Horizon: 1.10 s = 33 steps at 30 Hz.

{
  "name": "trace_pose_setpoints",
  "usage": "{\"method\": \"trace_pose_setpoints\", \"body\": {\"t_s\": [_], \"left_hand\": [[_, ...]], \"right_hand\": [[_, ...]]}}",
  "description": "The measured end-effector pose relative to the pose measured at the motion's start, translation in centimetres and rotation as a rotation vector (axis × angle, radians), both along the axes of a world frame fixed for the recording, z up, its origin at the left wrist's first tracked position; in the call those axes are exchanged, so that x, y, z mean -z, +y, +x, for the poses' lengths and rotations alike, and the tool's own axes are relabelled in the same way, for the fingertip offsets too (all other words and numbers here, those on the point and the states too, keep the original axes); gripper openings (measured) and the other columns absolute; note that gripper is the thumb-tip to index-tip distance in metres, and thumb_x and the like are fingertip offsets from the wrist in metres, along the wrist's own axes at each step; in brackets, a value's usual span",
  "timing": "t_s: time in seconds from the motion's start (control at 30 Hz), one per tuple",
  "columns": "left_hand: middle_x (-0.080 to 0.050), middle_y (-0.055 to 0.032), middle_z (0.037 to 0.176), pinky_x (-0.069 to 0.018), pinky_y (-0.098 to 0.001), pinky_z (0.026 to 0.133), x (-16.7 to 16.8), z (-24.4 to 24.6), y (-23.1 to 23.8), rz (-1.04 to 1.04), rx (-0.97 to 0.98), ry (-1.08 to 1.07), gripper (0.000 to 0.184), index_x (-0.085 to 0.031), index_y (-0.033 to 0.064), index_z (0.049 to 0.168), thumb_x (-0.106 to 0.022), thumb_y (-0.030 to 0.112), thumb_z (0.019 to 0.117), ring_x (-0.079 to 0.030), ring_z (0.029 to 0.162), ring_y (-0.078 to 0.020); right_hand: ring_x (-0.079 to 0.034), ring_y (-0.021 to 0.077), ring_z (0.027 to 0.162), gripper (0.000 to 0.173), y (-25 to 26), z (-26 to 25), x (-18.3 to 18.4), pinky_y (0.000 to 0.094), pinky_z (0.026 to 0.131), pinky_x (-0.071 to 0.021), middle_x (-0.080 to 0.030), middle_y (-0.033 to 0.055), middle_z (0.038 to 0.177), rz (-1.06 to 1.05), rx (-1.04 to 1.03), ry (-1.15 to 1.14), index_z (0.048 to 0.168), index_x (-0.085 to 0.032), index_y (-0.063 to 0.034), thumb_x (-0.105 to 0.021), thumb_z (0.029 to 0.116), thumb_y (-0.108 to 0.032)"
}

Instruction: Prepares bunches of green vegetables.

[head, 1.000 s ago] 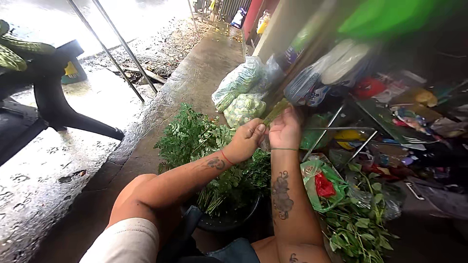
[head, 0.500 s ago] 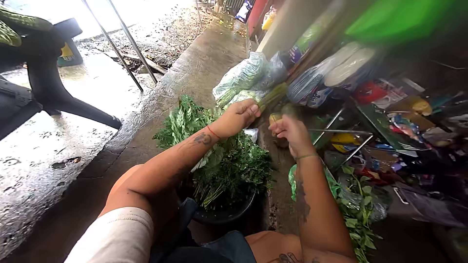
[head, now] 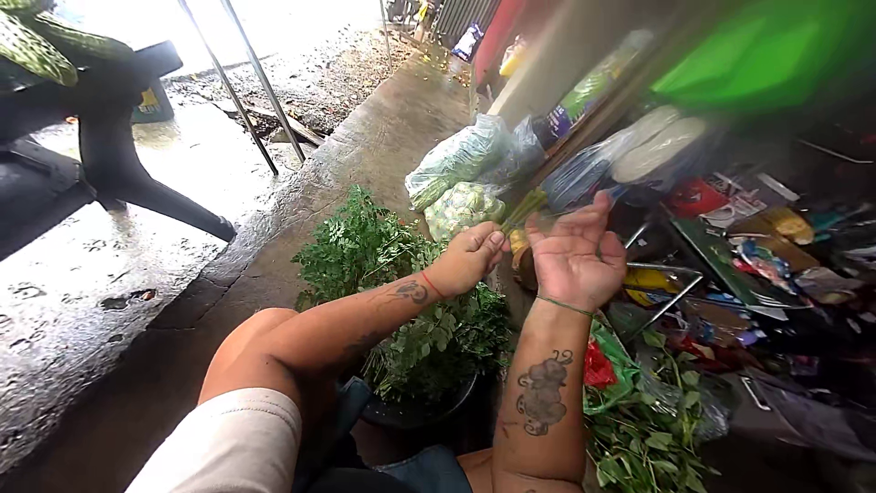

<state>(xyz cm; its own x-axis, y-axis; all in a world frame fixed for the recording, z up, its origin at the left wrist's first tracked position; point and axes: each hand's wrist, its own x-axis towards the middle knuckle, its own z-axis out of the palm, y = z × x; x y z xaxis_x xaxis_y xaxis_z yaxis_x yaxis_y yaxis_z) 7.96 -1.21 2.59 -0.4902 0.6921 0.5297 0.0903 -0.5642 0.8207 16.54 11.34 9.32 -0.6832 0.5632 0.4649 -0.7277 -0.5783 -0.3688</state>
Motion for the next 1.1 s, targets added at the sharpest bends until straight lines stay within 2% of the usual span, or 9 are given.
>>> {"method": "trace_pose_setpoints", "body": {"t_s": [0.13, 0.27, 0.4, 0.5, 0.6, 0.77, 0.83, 0.97, 1.1], "left_hand": [[-0.048, -0.0022, 0.066, -0.0395, -0.0218, 0.05, -0.4, 0.9, -0.4, 0.082, -0.169, 0.217, 0.025, -0.059, -0.0017, 0.101, -0.038, 0.01, 0.1095, -0.044, 0.053, -0.0071], [-0.051, -0.0054, 0.068, -0.0441, -0.0279, 0.052, -0.5, 0.5, -0.4, -0.016, -0.33, 0.291, 0.025, -0.06, -0.0013, 0.103, -0.04, 0.013, 0.1104, -0.049, 0.055, -0.012], [-0.059, -0.0092, 0.072, -0.0513, -0.0416, 0.059, -1.2, -1.2, -1.5, -0.262, -0.314, 0.701, 0.023, -0.062, -0.0003, 0.102, -0.047, 0.015, 0.1092, -0.059, 0.062, -0.0218], [-0.06, -0.0078, 0.073, -0.0506, -0.0382, 0.06, -1.4, -2.3, -2.2, -0.192, -0.201, 0.861, 0.022, -0.064, -0.0001, 0.099, -0.048, 0.013, 0.1081, -0.058, 0.063, -0.0184], [-0.057, -0.0039, 0.073, -0.0461, -0.0289, 0.061, -1.7, -3.2, -2.2, -0.047, -0.133, 0.702, 0.025, -0.064, -0.0013, 0.099, -0.045, 0.011, 0.1081, -0.052, 0.063, -0.0104], [-0.048, 0.0024, 0.069, -0.037, -0.0203, 0.054, -1.1, -4.6, -1.9, -0.115, -0.109, 0.217, 0.028, -0.06, 0.0011, 0.1, -0.038, 0.014, 0.111, -0.042, 0.057, -0.0038], [-0.046, 0.0039, 0.066, -0.0353, -0.0198, 0.051, -0.6, -4.3, -1.4, -0.114, -0.032, 0.063, 0.028, -0.058, 0.0032, 0.1, -0.036, 0.016, 0.1116, -0.04, 0.054, -0.0033], [-0.043, 0.0007, 0.058, -0.0305, -0.0184, 0.043, 0.7, -1.2, -0.3, -0.067, 0.027, -0.057, 0.03, -0.058, 0.0087, 0.099, -0.035, 0.024, 0.1116, -0.037, 0.044, -0.0058], [-0.048, -0.0006, 0.065, -0.0404, -0.022, 0.051, 0.5, 0.1, 0.6, 0.022, -0.085, 0.025, 0.027, -0.058, 0.0015, 0.103, -0.035, 0.014, 0.1114, -0.045, 0.053, -0.0072]], "right_hand": [[-0.066, 0.0138, 0.109, 0.038, -1.9, -1.5, 0.6, 0.0345, 0.1, -0.0533, -0.066, 0.0007, 0.115, 0.23, 0.435, -0.324, 0.135, -0.049, -0.0108, -0.022, 0.1083, -0.005], [-0.063, 0.0202, 0.124, 0.041, -3.8, -1.9, 2.9, 0.0379, 0.104, -0.0526, -0.066, 0.0083, 0.131, 0.409, 0.644, -0.415, 0.147, -0.049, -0.0044, -0.052, 0.1081, -0.018], [-0.072, 0.021, 0.102, 0.047, -3.0, -0.2, 1.0, 0.0378, 0.091, -0.0609, -0.072, 0.0081, 0.112, 0.647, 0.705, -0.524, 0.146, -0.05, 0.0022, -0.06, 0.0996, -0.002], [-0.062, 0.0101, 0.063, 0.037, -0.1, 1.3, -1.7, 0.0328, 0.07, -0.0598, -0.061, -0.0049, 0.073, 0.645, 0.464, -0.754, 0.128, -0.062, -0.0073, -0.04, 0.0988, -0.006], [-0.045, 0.0049, 0.05, 0.039, 2.4, 1.1, -0.5, 0.0216, 0.049, -0.0438, -0.057, -0.005, 0.069, 0.866, 0.531, -1.023, 0.111, -0.068, -0.0083, -0.032, 0.1072, -0.022], [-0.057, 0.0086, 0.102, 0.032, 2.1, 1.9, 3.5, 0.025, 0.085, -0.052, -0.058, 0.002, 0.113, 1.469, 0.85, -0.401, 0.072, -0.067, -0.0108, -0.061, 0.0986, -0.027], [-0.058, 0.0072, 0.112, 0.027, 1.6, 1.8, 3.1, 0.0272, 0.095, -0.0495, -0.063, -0.0093, 0.114, 1.288, 0.685, -0.169, 0.071, -0.067, -0.0225, -0.062, 0.0973, -0.029], [-0.062, 0.0182, 0.07, 0.043, -0.3, 0.4, 1.8, 0.0489, 0.092, -0.0531, -0.055, -0.0023, 0.061, 0.402, 0.176, -0.065, 0.062, -0.056, -0.0193, -0.038, 0.0984, -0.033], [-0.067, 0.0209, 0.107, 0.042, -1.5, -1.1, 2.3, 0.0454, 0.1, -0.0525, -0.069, 0.0056, 0.112, -0.077, 0.118, -0.152, 0.12, -0.06, -0.0086, -0.023, 0.1067, -0.025]]}}
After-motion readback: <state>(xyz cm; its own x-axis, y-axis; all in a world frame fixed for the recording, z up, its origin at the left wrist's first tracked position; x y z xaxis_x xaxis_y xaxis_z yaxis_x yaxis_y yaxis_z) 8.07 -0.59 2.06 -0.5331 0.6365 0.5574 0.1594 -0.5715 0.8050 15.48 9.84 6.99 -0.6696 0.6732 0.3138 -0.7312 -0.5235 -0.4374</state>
